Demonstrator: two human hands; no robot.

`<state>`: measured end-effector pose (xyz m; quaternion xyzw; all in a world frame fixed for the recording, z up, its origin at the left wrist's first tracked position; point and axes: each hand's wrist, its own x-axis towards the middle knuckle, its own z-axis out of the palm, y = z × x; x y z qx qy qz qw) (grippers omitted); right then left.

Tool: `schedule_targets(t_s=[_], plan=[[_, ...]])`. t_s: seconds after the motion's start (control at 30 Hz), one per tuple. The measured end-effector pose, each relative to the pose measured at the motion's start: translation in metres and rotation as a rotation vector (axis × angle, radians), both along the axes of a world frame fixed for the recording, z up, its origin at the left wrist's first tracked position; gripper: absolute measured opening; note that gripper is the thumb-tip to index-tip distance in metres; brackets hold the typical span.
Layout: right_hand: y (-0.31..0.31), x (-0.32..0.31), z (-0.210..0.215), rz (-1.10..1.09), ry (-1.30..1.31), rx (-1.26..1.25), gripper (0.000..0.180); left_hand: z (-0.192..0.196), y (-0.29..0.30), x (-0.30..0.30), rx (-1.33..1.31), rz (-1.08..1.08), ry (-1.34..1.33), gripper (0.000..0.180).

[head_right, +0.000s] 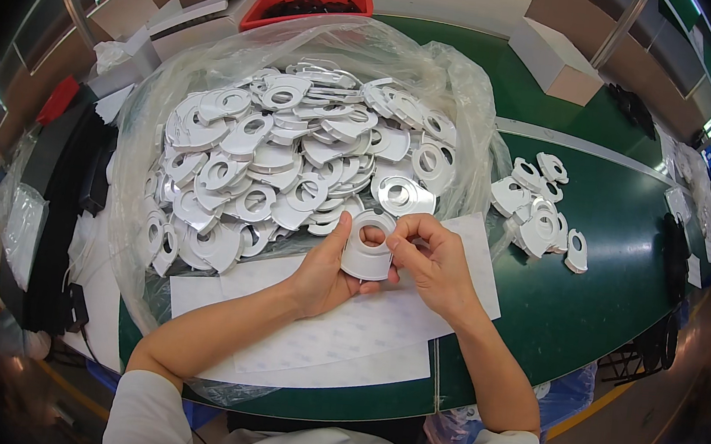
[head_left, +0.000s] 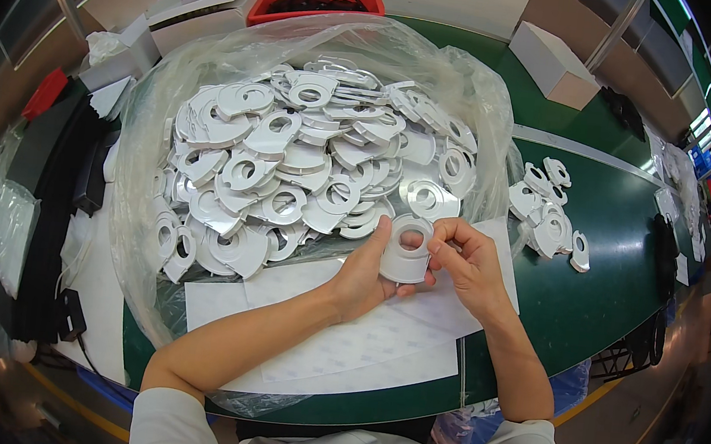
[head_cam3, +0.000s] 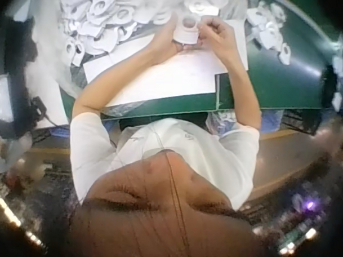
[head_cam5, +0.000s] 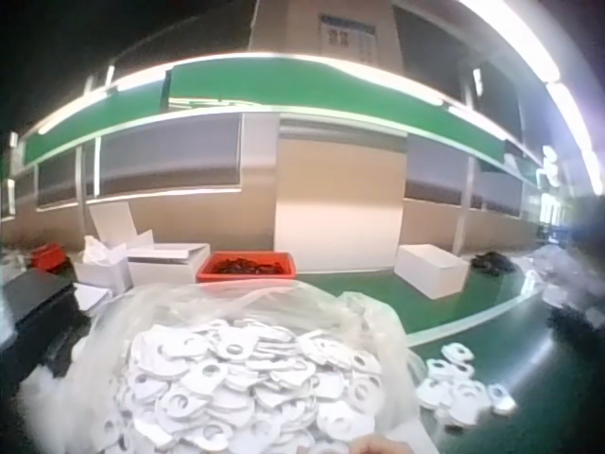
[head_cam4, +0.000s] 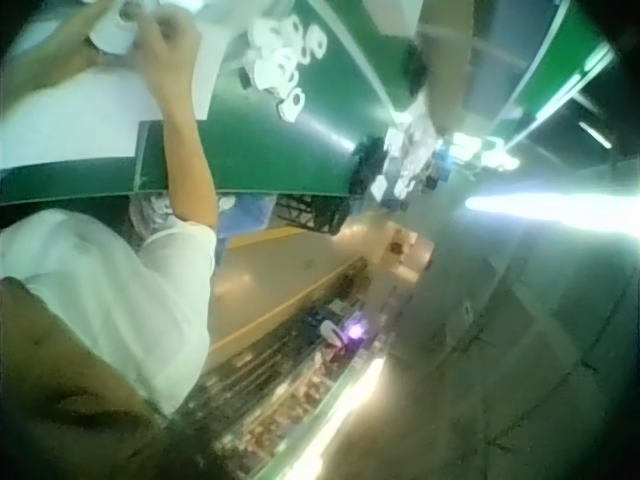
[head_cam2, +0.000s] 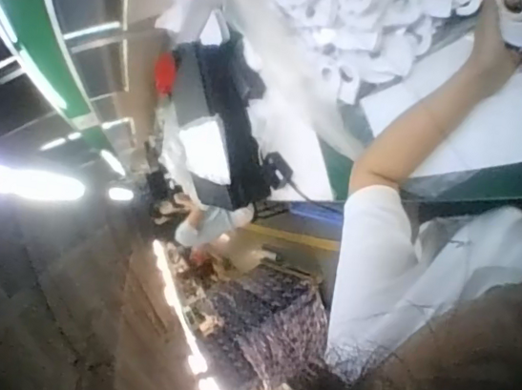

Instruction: Assembling small white plastic components by peeling and sticking circular adhesive pads.

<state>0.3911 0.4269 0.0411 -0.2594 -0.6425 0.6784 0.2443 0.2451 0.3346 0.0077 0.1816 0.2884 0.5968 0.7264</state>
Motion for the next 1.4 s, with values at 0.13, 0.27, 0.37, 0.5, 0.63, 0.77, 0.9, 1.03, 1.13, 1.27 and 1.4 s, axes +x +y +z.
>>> schedule_targets(t_s=[0.13, 0.27, 0.37, 0.5, 0.63, 0.77, 0.9, 1.03, 1.13, 1.27, 1.4], plan=[[-0.001, -0.001, -0.002, -0.01, 0.005, 0.021, 0.01, -0.002, -0.001, 0.0, -0.001, 0.001, -0.003, 0.059], [-0.001, -0.001, -0.004, -0.027, -0.006, 0.034, 0.011, 0.0, 0.0, 0.0, -0.013, 0.005, 0.004, 0.059], [-0.001, -0.001, -0.005, -0.03, -0.004, 0.036, 0.011, 0.0, 0.0, 0.0, -0.028, 0.003, 0.003, 0.059], [-0.002, -0.001, -0.006, -0.028, 0.007, 0.034, 0.011, -0.001, 0.0, 0.0, -0.025, 0.008, -0.001, 0.059], [-0.002, -0.001, -0.005, -0.026, 0.008, 0.046, 0.011, 0.003, -0.001, 0.001, -0.057, 0.012, 0.015, 0.062], [-0.004, -0.002, -0.005, -0.022, 0.024, 0.047, 0.01, -0.001, -0.002, -0.001, 0.027, -0.016, -0.023, 0.053], [-0.005, -0.002, -0.006, -0.034, 0.03, 0.087, 0.008, 0.0, -0.002, -0.001, 0.009, -0.017, 0.127, 0.027], [-0.005, -0.003, -0.006, -0.059, -0.018, 0.253, 0.008, 0.001, -0.004, 0.001, -0.038, 0.01, 0.127, 0.017], [-0.003, -0.004, -0.008, -0.136, -0.067, 0.833, 0.009, -0.001, -0.003, 0.001, -0.036, 0.016, 0.125, 0.017], [-0.008, -0.005, 0.002, -0.258, -0.015, 0.338, 0.014, -0.007, -0.004, 0.001, 0.036, 0.004, 0.186, 0.027], [-0.004, -0.001, 0.004, -0.197, -0.055, 0.078, 0.016, -0.002, -0.006, 0.005, 0.076, -0.051, 0.262, 0.028]])
